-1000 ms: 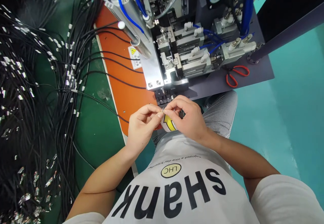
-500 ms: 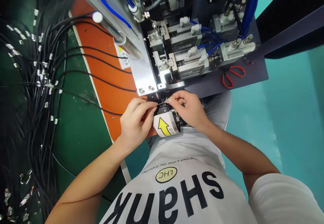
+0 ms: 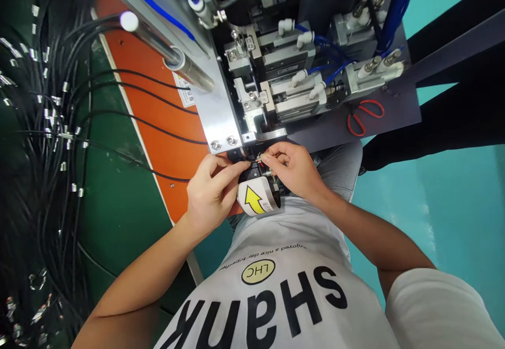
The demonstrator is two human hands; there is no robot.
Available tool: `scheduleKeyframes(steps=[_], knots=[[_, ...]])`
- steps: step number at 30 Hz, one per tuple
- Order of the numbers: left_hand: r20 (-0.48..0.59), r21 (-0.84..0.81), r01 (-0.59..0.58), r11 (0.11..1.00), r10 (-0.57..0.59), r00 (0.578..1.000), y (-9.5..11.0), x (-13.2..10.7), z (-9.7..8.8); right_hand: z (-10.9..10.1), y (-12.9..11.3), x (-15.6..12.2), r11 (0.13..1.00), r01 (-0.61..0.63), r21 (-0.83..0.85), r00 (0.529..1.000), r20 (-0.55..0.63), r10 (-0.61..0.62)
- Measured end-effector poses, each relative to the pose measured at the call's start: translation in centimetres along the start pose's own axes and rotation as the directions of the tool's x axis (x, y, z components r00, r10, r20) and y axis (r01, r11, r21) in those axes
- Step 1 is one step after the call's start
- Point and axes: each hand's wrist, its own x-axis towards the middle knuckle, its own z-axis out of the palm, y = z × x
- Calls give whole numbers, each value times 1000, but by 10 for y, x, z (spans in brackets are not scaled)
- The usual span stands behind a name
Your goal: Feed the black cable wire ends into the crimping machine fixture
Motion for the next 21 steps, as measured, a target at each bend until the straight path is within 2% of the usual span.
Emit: scheduleKeyframes(steps=[11, 17, 21], knots=[[30, 12, -1, 1000, 1, 1000, 1, 0, -1, -1, 2, -1, 999, 11, -31, 1000, 9, -11], [31, -5, 0, 1000, 0, 1000, 1, 1, -2, -3, 2, -2, 985, 82, -149, 996, -17, -86], [29, -17, 2, 1000, -1, 1000, 1, 1, -2, -3, 2, -2, 981, 98, -165, 995, -5, -100]])
